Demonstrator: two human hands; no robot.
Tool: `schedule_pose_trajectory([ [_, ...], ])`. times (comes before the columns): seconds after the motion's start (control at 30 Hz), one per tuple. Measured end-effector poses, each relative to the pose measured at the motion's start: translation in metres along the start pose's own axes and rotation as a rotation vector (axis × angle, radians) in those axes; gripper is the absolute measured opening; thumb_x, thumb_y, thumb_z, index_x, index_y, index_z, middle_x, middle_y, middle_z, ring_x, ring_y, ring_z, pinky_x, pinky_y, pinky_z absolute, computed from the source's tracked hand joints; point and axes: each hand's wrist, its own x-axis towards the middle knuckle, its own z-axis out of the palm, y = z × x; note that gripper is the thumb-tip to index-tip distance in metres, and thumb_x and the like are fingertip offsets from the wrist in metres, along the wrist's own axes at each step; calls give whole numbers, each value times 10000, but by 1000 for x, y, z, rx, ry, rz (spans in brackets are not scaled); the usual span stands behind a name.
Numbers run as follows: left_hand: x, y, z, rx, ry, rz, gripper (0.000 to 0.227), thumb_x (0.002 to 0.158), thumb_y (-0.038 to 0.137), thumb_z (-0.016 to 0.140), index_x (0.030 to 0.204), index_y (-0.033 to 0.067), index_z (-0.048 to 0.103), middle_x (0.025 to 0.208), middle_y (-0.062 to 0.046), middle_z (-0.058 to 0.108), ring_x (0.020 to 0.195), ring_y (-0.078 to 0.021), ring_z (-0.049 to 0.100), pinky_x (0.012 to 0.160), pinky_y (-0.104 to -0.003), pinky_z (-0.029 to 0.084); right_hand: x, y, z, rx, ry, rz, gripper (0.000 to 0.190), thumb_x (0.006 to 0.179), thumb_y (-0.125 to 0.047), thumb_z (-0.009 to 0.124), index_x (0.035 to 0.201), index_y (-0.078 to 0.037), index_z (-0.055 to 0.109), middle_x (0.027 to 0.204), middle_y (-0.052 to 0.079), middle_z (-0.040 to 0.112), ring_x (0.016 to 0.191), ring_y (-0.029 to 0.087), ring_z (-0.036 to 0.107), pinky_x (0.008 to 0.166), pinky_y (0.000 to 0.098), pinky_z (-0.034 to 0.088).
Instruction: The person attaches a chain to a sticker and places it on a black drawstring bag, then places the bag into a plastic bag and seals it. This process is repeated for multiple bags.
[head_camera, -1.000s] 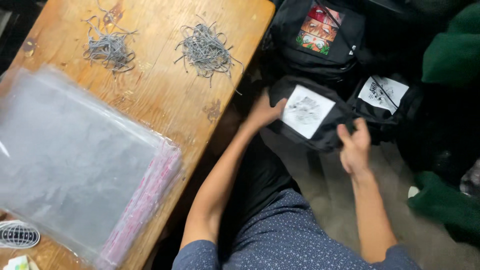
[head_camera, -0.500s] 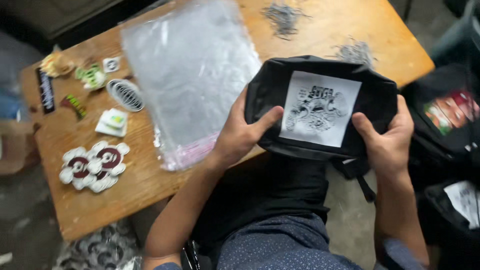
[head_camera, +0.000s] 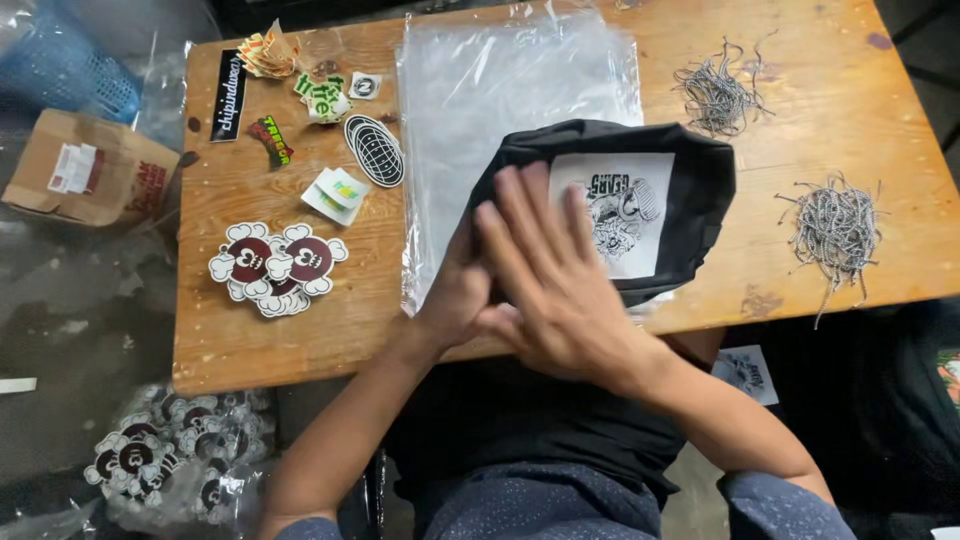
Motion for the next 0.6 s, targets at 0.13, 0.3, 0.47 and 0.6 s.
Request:
schedule_pose_trajectory([
  [0.13, 1, 7, -5, 23, -13, -13, 551, 1050, 208, 454, 1556, 33, 323, 1652, -140, 336, 1519, -202, 322, 1264, -328, 258, -5, 20, -3, -18, 9, -63, 855, 1051, -618, 229, 1593, 41, 279, 1654, 301, 224, 1572, 410, 239, 1294, 478, 195],
  [0.3, 5, 41, -19, -565, 141, -193, 386, 948, 26, 653, 1325, 102, 611, 1101, -81, 722, 977, -211, 704, 836, -322, 586, -37, 92, -17, -125, -106, 452, 942, 1001, -709, 304, 1672, -127, -8, 1712, 31, -144, 1582, 304, -146, 1296, 616, 9],
  [0.47, 20, 67, -29, -370, 82, -237, 418, 932, 59, 659, 1344, 94, 603, 1093, -53, 704, 1006, -184, 677, 871, -295, 563, -51, 126, -41, 296, 161, 465, 882, 974, -324, 634, 1626, -20, 123, 1637, 306, 209, 1470, 438, 261, 1199, 566, 286],
  [0.6, 37, 79, -20, -292, -97, -160, 168, 986, 95, 640, 1155, 91, 639, 975, 34, 640, 878, -52, 595, 788, -170, 498, -37, 110, -43, 721, 121, 610, 673, 801, -179, 869, 1358, -138, 493, 866, 18, 591, 770, 100, 570, 691, 208, 432],
])
